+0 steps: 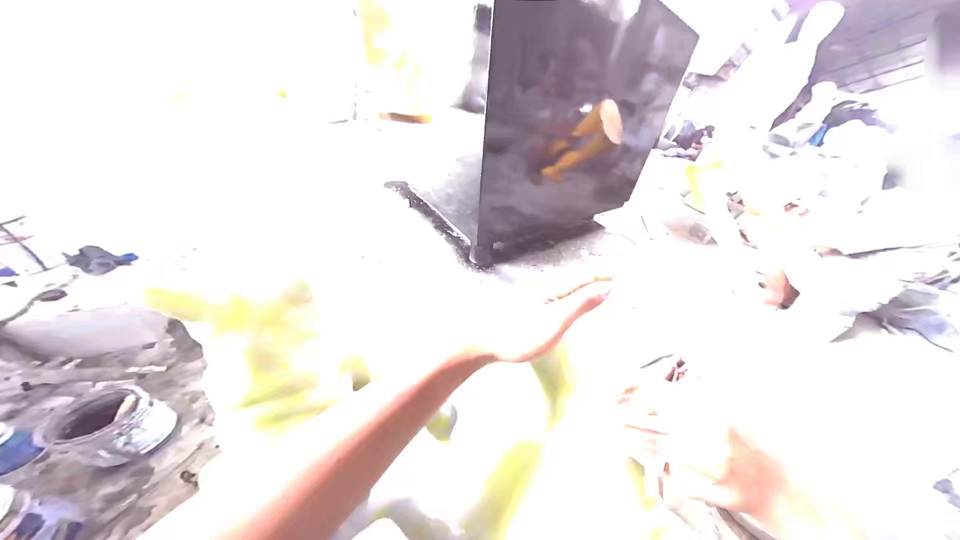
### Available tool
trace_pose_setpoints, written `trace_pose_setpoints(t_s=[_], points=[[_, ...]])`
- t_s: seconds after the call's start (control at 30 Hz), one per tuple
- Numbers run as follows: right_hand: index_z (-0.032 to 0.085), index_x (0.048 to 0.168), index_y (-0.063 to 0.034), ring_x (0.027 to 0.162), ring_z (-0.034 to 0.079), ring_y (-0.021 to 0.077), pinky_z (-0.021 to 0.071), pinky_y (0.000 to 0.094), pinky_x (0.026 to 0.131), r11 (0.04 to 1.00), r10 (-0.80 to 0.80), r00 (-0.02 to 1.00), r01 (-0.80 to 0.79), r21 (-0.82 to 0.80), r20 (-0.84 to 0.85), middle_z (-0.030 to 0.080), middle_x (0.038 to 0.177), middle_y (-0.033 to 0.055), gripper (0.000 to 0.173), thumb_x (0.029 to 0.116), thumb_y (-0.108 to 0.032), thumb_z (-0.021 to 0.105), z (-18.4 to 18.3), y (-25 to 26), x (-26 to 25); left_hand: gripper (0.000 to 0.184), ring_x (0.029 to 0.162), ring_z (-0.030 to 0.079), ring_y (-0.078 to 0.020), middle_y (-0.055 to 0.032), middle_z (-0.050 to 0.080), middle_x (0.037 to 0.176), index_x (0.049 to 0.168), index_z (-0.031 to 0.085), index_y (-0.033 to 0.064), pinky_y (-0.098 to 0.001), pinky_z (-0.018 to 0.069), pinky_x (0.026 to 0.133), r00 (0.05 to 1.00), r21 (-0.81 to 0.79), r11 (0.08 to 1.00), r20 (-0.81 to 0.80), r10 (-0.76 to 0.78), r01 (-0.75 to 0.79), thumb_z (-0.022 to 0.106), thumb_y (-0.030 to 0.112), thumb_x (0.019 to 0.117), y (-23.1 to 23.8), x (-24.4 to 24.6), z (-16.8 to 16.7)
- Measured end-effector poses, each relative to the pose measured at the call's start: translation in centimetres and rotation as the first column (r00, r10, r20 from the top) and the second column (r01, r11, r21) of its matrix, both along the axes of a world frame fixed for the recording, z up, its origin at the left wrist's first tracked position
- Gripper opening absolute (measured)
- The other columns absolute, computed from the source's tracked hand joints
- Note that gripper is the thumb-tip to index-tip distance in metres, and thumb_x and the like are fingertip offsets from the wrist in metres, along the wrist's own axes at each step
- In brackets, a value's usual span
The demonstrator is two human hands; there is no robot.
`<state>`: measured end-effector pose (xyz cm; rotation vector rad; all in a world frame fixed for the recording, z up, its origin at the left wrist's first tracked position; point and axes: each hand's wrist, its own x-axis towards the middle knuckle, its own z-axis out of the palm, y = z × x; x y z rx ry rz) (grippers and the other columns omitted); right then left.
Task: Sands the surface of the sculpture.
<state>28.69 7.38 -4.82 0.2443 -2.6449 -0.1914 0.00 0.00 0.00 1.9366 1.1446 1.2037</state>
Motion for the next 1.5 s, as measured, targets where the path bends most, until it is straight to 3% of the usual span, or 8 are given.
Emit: trace_pose_setpoints(t_s=[0.13, 0.3, 0.63, 0.73, 0.87, 0.97, 1.27, 1.5], points=[[0.070, 0.131, -0.0272, 0.115, 0.067, 0.0196, 0.0581, 0.0393, 0.096, 0.973, -0.054, 0.998, 0.059, -0.223, 0.031, 0.071, 0.121, 0.0045, 0.038, 0.0976, -0.018, 0.056, -0.8, -0.8, 1.8, 0.051, 0.140, 0.049, -0.0117, -0.0003, 0.052, 0.154, 0.153, 0.050, 0.0161, -0.0419, 0.0388, 0.119, 0.996, -0.101, 0.995, -0.086, -0.008, -0.001, 0.032, 0.041, 0.1117, 0.2, 0.4, 0.4], [0.074, 0.123, -0.0186, 0.106, 0.068, 0.0118, 0.0616, 0.0331, 0.088, 0.875, -0.237, 0.957, 0.136, -0.465, -0.165, 0.071, 0.116, 0.0006, 0.032, 0.0983, -0.015, 0.054, 0.3, -1.8, 2.2, 0.050, 0.139, 0.051, -0.0152, -0.0057, 0.056, 0.150, 0.149, 0.053, 0.0104, -0.0420, 0.0409, 0.117, 0.998, -0.102, 0.994, -0.054, -0.034, 0.028, 0.032, 0.037, 0.1115, 1.7, 1.0, 0.1], [0.071, 0.130, -0.0143, 0.111, 0.072, 0.0150, 0.0620, 0.0296, 0.088, 0.939, -0.339, 0.935, 0.330, -0.099, -0.099, 0.071, 0.128, 0.0073, 0.032, 0.1012, -0.011, 0.058, -2.4, -3.4, -0.3, 0.049, 0.137, 0.054, -0.0144, -0.0056, 0.057, 0.149, 0.148, 0.054, 0.0088, -0.0378, 0.0423, 0.118, 0.998, -0.116, 0.992, -0.033, -0.055, 0.051, 0.031, 0.032, 0.1119, 3.2, 0.6, -0.5], [0.068, 0.133, -0.0141, 0.119, 0.068, 0.0174, 0.0591, 0.0316, 0.097, 0.948, -0.318, 0.948, 0.317, -0.031, -0.016, 0.070, 0.129, 0.0073, 0.034, 0.1013, -0.010, 0.057, -2.9, -2.2, 1.7, 0.049, 0.137, 0.054, -0.0145, -0.0061, 0.057, 0.149, 0.148, 0.054, 0.0088, -0.0374, 0.0424, 0.117, 0.998, -0.122, 0.991, -0.030, -0.059, 0.055, 0.031, 0.032, 0.1117, 3.4, 0.5, -0.4], [0.072, 0.129, -0.0196, 0.109, 0.070, 0.0149, 0.0614, 0.0327, 0.089, 0.959, -0.245, 0.967, 0.231, -0.165, -0.069, 0.072, 0.121, 0.0044, 0.031, 0.0990, -0.018, 0.062, -2.2, -0.3, 3.1, 0.048, 0.136, 0.055, -0.0145, -0.0061, 0.058, 0.149, 0.148, 0.054, 0.0087, -0.0364, 0.0431, 0.117, 0.998, -0.148, 0.988, -0.014, -0.057, 0.054, 0.031, 0.031, 0.1116, 3.6, 0.7, -0.2], [0.074, 0.126, -0.0123, 0.111, 0.069, 0.0137, 0.0616, 0.0316, 0.091, 0.949, -0.233, 0.961, 0.192, -0.251, -0.148, 0.071, 0.123, 0.0065, 0.032, 0.0950, -0.010, 0.065, -0.9, -0.7, 1.1, 0.049, 0.133, 0.057, -0.0150, -0.0076, 0.059, 0.147, 0.147, 0.054, 0.0065, -0.0353, 0.0446, 0.115, 0.997, -0.134, 0.989, -0.022, -0.072, 0.069, 0.030, 0.029, 0.1109, 3.9, 1.0, -0.3], [0.076, 0.123, -0.0178, 0.117, 0.064, 0.0171, 0.0575, 0.0319, 0.097, 0.954, -0.208, 0.978, 0.209, -0.217, 0.027, 0.069, 0.121, 0.0054, 0.039, 0.0885, -0.005, 0.063, -1.4, -1.7, 0.6, 0.045, 0.132, 0.058, -0.0125, -0.0067, 0.060, 0.145, 0.147, 0.054, 0.0080, -0.0299, 0.0431, 0.114, 0.999, -0.240, 0.970, 0.024, -0.030, 0.035, 0.031, 0.026, 0.1121, 4.2, 1.3, 0.3], [0.073, 0.128, -0.0191, 0.127, 0.060, 0.0184, 0.0555, 0.0339, 0.104, 0.919, -0.318, 0.947, 0.300, -0.255, -0.031, 0.067, 0.129, 0.0064, 0.043, 0.0910, -0.001, 0.062, -4.1, -3.8, 2.4, 0.044, 0.132, 0.057, -0.0124, -0.0064, 0.059, 0.145, 0.143, 0.056, 0.0097, -0.0307, 0.0436, 0.114, 0.998, -0.243, 0.968, 0.024, -0.050, 0.054, 0.035, 0.031, 0.1110, 4.8, 1.4, -0.1]])
